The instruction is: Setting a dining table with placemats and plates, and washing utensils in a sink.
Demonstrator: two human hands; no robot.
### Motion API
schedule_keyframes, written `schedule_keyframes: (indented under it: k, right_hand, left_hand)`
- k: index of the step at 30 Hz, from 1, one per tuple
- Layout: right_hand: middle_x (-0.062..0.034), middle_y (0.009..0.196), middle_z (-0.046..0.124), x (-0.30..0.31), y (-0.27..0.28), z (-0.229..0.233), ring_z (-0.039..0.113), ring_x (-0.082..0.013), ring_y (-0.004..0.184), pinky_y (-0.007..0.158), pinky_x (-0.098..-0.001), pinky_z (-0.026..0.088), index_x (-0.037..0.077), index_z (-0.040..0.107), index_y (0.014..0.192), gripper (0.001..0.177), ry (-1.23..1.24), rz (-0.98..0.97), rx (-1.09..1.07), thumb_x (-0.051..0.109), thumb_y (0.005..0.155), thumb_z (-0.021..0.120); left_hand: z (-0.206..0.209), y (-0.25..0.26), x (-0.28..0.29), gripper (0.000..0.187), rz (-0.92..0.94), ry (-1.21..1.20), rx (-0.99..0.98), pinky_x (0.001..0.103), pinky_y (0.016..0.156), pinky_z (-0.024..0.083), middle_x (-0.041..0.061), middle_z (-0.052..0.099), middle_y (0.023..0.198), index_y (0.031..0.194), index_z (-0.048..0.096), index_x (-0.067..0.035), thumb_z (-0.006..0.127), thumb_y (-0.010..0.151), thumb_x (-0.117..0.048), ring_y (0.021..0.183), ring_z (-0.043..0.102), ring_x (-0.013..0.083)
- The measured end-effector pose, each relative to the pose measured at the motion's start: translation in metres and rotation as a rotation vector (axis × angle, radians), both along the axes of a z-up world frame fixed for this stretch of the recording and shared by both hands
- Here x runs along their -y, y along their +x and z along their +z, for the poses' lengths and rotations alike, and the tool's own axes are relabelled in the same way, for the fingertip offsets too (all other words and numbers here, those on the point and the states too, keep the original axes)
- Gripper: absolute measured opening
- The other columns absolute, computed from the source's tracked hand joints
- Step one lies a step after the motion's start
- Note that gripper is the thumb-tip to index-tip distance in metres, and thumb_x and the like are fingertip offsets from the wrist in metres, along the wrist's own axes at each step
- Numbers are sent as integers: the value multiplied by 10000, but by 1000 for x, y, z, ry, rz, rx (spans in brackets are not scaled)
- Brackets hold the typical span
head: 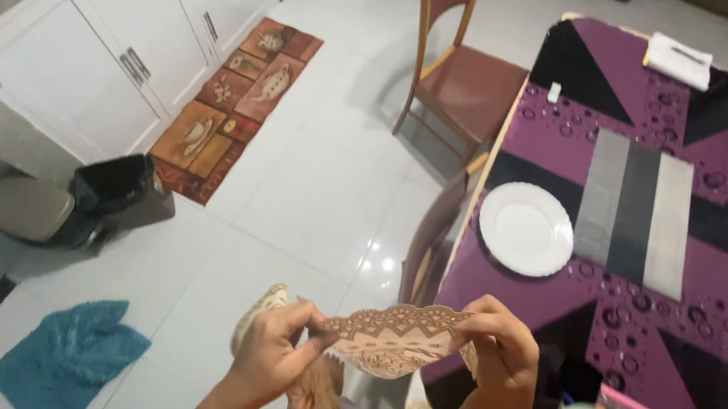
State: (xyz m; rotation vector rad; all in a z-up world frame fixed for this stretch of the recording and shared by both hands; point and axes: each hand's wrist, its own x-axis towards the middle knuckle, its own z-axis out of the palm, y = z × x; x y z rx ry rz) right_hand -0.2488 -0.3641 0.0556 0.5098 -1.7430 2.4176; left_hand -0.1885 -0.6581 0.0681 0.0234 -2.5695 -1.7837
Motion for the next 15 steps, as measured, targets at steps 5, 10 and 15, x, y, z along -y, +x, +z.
schedule_keyframes:
  k: [5, 10, 15]
  right_hand:
    - [-100, 901, 649, 35, -104, 10, 689, -137, 731, 621, -248, 561, -30, 710, 1025, 225, 147, 161, -306, -146, 923, 546]
    - [-94, 904, 664, 75, -209, -7, 710, -133, 747, 668, -279, 572, -29, 714, 1031, 308, 226, 142, -226, -184, 909, 477]
    - [-79, 961, 682, 116, -305, -7, 671, -149, 899, 792, -275, 547, -31, 722, 1008, 384, 489, -21, -149, -231, 813, 458]
  left_hand:
    - [25, -102, 41, 161, 21, -192, -106, 327, 469, 395, 52, 667, 624, 790, 725, -63, 790, 817, -208, 460, 502, 140]
    - [37, -210, 84, 173, 46, -216, -33, 337, 477, 422, 70, 721, 676, 840, 744, -69, 784, 820, -236, 451, 528, 156]
    - [-14, -318, 129, 181, 11, -176, -78, 337, 536, 488, 87, 747, 736, 892, 742, -69, 781, 832, -235, 524, 609, 185]
